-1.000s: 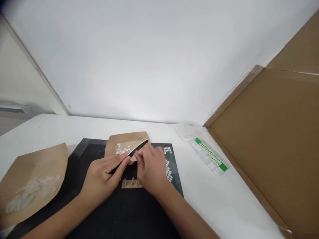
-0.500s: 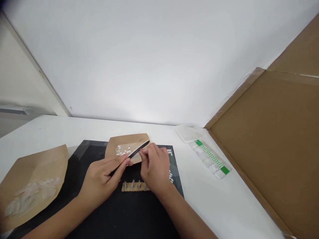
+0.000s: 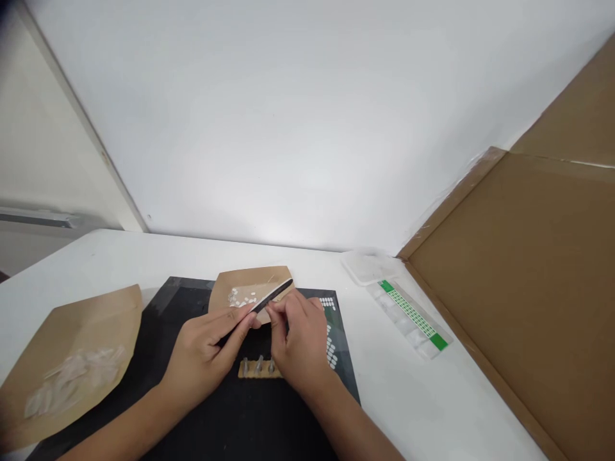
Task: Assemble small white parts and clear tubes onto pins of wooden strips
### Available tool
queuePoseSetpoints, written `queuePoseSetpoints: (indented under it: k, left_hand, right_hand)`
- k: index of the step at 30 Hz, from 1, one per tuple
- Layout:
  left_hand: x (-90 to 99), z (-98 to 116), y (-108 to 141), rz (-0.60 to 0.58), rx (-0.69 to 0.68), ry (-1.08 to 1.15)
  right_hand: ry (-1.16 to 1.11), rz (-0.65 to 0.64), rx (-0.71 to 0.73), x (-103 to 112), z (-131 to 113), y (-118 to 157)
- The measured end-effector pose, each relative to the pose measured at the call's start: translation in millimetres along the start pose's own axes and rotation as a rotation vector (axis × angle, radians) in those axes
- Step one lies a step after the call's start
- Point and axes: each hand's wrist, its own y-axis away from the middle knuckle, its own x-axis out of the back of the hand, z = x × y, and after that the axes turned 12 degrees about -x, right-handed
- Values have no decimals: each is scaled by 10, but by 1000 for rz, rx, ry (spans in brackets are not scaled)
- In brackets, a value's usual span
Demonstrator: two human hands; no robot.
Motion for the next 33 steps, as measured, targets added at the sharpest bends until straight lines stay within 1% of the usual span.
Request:
queuePoseSetpoints:
  k: [3, 8, 12, 17, 21, 25, 30, 33]
  left_hand:
    - [0, 10, 6, -12, 22, 21]
    - [0, 14, 10, -24, 48, 16]
    - [-9, 12, 5, -29, 68, 55]
    - [-3, 6, 9, -30, 79, 55]
    - [-1, 3, 15, -31, 74, 60]
    - [2, 5, 1, -33, 79, 50]
    - [-1, -4, -6, -27, 59, 51]
    - [-1, -9, 2, -25, 66, 60]
  right_hand:
    - [25, 52, -26, -19, 26, -15]
    - [12, -8, 13, -37, 49, -21]
    - [26, 39, -34, -34, 41, -19]
    - [23, 3, 17, -37, 17, -10]
    - [26, 29, -24, -22, 22, -14]
    - [-22, -24, 4, 0, 21, -13]
    - [-22, 19, -40, -5, 21, -15]
    - [-32, -19, -9, -16, 9, -4]
